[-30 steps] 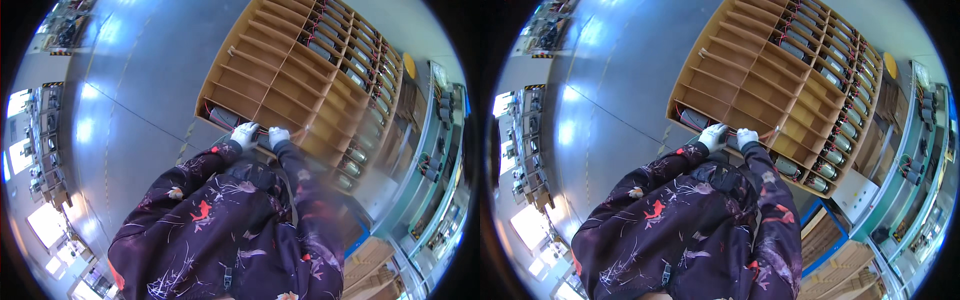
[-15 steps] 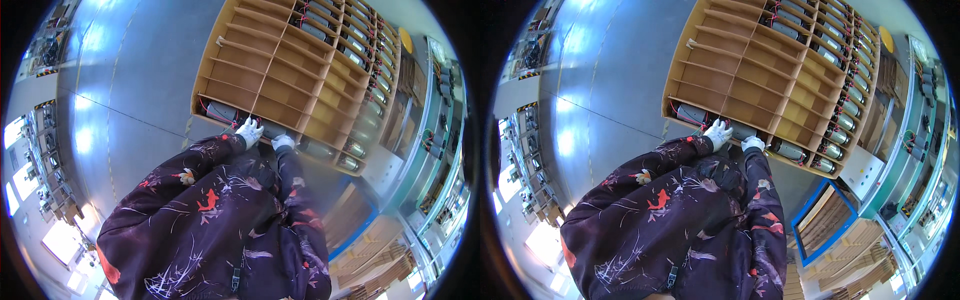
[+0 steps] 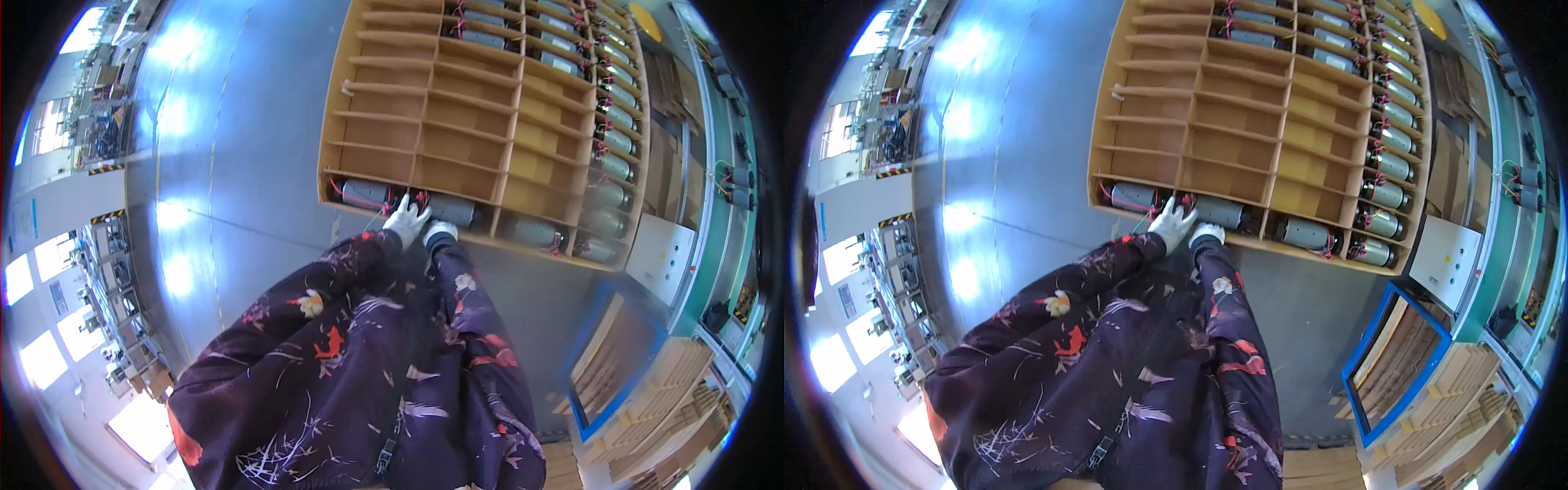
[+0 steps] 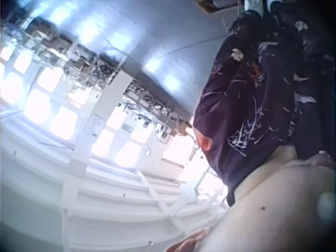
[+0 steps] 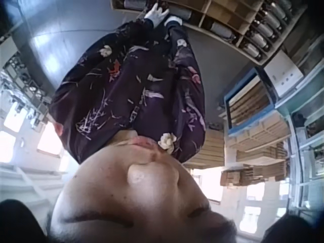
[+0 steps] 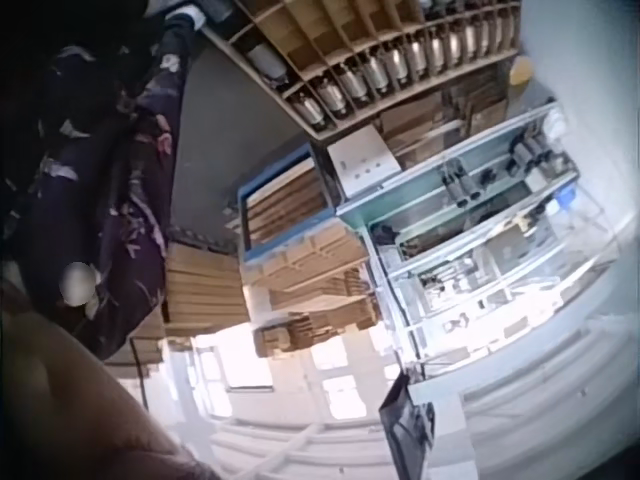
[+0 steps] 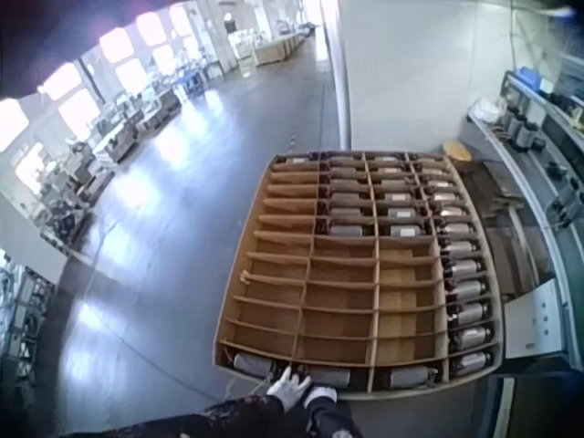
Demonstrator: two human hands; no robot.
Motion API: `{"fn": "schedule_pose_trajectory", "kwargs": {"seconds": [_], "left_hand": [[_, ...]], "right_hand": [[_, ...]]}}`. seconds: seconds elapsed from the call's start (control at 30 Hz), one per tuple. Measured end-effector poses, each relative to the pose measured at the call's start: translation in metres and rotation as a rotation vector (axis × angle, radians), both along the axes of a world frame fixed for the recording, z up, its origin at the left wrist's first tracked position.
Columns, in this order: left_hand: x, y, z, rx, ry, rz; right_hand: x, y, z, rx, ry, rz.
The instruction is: Transferring electronic components from a storage rack to a workbench and performing assembly tasks.
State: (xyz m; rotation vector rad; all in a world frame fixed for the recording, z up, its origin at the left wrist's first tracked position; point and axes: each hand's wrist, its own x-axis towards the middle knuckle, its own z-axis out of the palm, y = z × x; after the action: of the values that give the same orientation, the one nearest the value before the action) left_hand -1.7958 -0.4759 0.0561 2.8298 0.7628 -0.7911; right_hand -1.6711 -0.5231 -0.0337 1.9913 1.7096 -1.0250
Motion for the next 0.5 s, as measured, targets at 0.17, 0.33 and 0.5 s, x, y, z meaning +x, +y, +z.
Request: {"fn": "schedule_pose_trajectory", "kwargs": {"seconds": [0.17, 0.33, 0.5], "left_hand": [[0.002, 0.005, 0.008, -0.113, -0.222, 0.125], [-0.07, 0.015, 0.005, -0.015, -0.405, 0.841], [-0.12, 0.025, -0.019, -0.119, -0.247, 0.672]], "right_hand": [[0.006, -0.002, -0.007, -0.027, 0.039, -0.085], [0.004, -0.047, 0.018, 0.48, -0.025, -0.067], [-0.018, -0.027, 0.053, 0.378, -0.037, -0.162]]}}
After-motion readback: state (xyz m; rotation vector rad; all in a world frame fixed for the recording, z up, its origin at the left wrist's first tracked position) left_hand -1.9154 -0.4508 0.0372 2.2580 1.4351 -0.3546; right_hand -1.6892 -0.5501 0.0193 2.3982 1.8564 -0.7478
